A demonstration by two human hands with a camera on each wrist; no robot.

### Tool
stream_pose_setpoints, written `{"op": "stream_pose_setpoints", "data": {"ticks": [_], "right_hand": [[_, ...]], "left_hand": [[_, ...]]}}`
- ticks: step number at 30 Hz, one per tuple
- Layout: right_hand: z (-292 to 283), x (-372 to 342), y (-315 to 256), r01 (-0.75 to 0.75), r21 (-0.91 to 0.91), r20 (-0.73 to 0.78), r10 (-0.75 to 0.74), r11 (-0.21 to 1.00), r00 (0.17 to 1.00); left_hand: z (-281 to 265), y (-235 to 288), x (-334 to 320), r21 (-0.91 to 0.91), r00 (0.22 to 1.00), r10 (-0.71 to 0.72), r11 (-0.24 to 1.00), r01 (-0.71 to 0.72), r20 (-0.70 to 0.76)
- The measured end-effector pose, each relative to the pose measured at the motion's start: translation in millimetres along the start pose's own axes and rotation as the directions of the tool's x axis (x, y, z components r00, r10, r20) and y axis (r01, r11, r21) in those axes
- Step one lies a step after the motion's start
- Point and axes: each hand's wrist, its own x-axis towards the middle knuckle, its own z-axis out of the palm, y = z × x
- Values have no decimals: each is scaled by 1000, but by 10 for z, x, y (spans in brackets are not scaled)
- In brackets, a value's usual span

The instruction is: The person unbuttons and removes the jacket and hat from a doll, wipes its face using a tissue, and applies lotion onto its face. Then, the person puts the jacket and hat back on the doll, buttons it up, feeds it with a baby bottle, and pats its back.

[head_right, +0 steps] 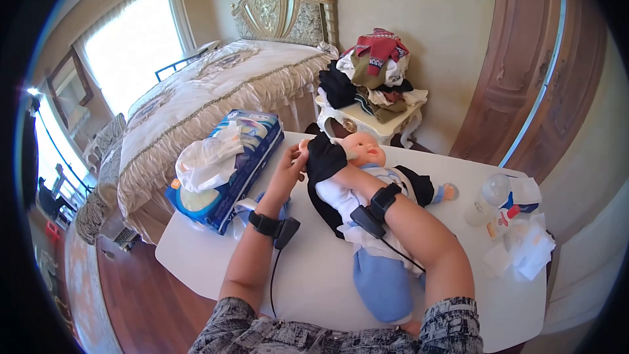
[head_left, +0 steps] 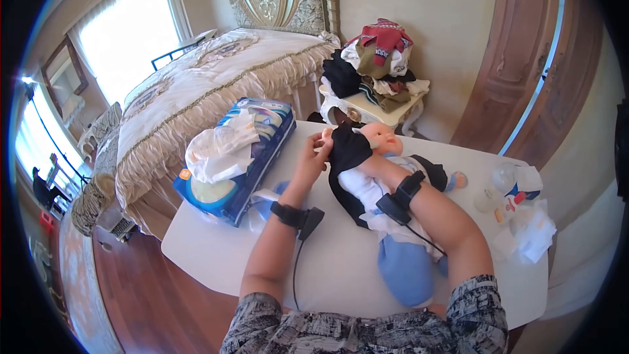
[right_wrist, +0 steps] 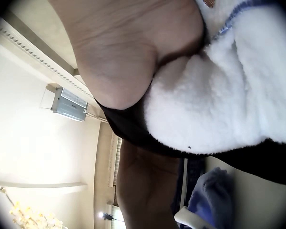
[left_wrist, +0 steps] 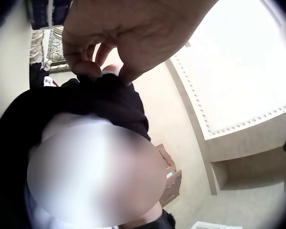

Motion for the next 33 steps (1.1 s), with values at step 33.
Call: {"op": "stream_pose_setpoints", "data": {"ticks": [33], "right_hand": [[-1123, 47, -465, 294, -324, 161, -254, 899, 954]], "left_hand": [[135, 151, 12, 251, 914, 397, 896, -366, -87]]}}
